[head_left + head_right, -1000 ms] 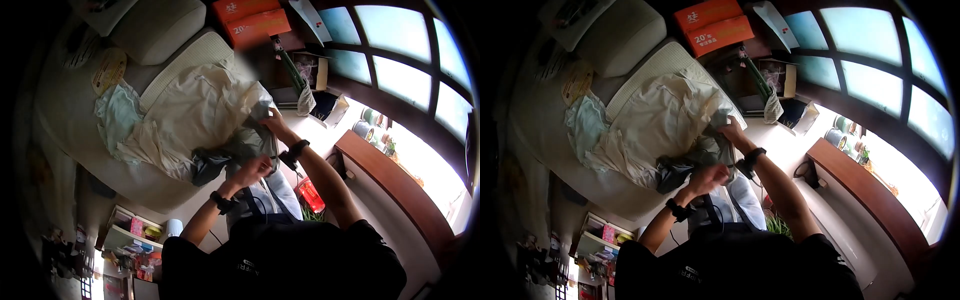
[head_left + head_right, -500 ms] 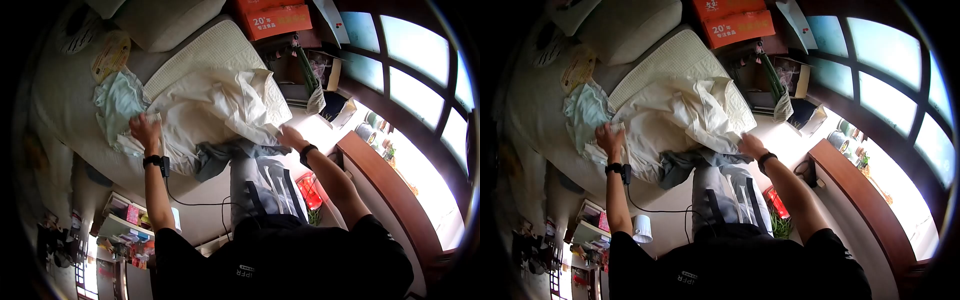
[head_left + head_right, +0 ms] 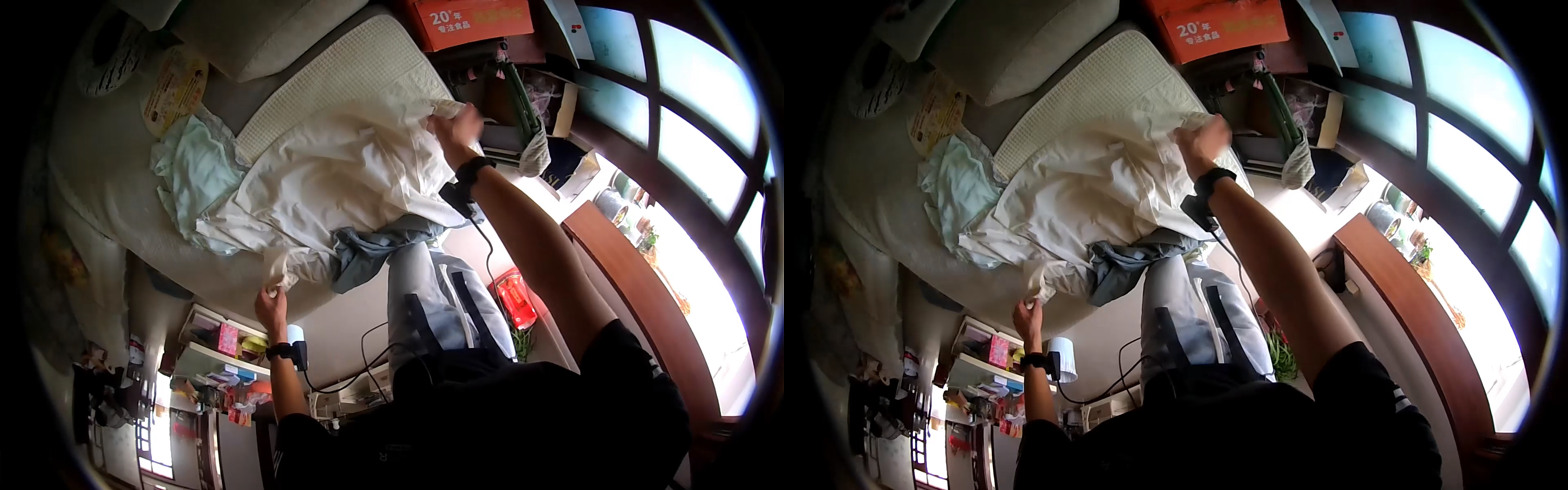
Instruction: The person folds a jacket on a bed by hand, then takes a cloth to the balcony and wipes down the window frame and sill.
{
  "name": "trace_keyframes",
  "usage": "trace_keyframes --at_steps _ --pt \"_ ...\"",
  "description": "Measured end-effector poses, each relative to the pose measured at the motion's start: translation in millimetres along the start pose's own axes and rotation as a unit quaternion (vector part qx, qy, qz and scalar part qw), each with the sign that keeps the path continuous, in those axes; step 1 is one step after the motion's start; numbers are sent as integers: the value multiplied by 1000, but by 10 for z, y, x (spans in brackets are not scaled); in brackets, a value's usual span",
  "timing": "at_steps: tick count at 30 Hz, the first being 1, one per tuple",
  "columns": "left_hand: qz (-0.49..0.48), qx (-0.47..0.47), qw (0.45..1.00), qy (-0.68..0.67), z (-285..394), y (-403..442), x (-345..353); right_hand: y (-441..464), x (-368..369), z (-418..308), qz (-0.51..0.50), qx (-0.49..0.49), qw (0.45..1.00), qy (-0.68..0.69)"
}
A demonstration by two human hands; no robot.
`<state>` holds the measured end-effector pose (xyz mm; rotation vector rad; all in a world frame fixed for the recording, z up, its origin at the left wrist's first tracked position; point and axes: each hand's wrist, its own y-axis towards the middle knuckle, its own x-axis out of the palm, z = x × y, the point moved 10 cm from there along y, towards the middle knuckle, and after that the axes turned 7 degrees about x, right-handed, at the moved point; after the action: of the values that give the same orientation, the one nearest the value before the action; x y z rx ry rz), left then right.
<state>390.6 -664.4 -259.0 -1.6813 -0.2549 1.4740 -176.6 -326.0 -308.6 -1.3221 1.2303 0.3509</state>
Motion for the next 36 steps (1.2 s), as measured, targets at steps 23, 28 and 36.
trace_keyframes --at_steps 23,28,36 --pt "342 132 891 -270 793 694 -1632 -674 -919 371 -173 -81 935 299" --pt "298 207 863 -352 1664 -113 -2266 -1571 -1732 145 -209 -178 878 392" --pt "178 399 739 -513 3286 -2026 -2906 -2965 -3138 137 -334 -197 694 607"
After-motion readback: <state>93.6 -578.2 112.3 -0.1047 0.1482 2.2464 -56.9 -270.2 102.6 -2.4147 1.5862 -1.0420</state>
